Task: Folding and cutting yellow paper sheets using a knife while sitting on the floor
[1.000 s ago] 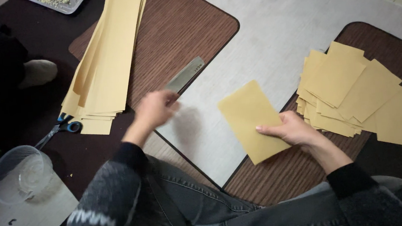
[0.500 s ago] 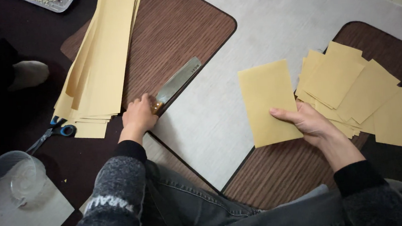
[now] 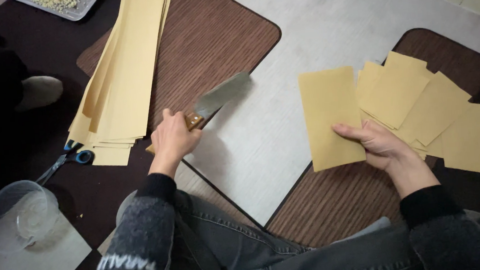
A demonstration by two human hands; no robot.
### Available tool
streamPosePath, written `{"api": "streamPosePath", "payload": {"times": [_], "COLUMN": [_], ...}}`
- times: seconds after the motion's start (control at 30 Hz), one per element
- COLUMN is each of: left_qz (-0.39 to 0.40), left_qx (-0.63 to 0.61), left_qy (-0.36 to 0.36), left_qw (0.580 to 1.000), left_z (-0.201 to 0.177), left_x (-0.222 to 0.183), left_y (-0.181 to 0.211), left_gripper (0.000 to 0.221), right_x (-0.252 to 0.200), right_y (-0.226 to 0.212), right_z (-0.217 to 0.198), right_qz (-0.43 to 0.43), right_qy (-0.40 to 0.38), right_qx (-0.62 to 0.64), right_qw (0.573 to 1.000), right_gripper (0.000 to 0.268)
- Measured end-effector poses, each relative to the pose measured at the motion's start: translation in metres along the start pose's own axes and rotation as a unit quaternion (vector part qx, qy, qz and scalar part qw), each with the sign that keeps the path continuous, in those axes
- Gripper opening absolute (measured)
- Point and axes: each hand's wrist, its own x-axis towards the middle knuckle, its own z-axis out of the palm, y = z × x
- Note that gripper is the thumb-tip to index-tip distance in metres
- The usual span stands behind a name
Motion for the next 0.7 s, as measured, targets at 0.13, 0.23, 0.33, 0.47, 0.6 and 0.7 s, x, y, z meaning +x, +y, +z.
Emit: {"api": "streamPosePath", "payload": {"times": [0.13,0.23,0.33,0.47,0.6,0.7], "left_qz": [0.046,0.09,0.116,0.174,0.204,0.207], "left_qx": [-0.048,-0.078,-0.15,-0.145,-0.129,-0.112], "left_qy": [-0.009,0.11,0.104,0.147,0.147,0.168], "left_qw": [0.998,0.987,0.976,0.963,0.959,0.957], "left_z": [-0.015,-0.019,-0.027,-0.026,-0.019,-0.017], "left_x": [-0.03,-0.064,-0.082,-0.082,-0.077,-0.072], "left_y": [0.023,0.038,0.053,0.057,0.057,0.056], "left_gripper": [0.047,0.041,0.033,0.035,0.04,0.038], "right_x": [-0.005,-0.012,-0.012,0.003,0.004,0.011], "right_y": [-0.019,-0.043,-0.045,-0.027,-0.03,-0.029], "right_z": [-0.011,-0.03,-0.072,-0.114,-0.102,-0.104], "right_qz": [-0.008,0.068,0.065,0.035,0.023,0.03], "right_qy": [-0.005,0.009,0.002,-0.038,-0.041,-0.027], "right_qx": [-0.014,-0.166,-0.168,-0.134,-0.085,-0.078], "right_qw": [1.0,0.984,0.984,0.99,0.995,0.996], "right_gripper": [0.025,0.054,0.049,0.035,0.034,0.038]}}
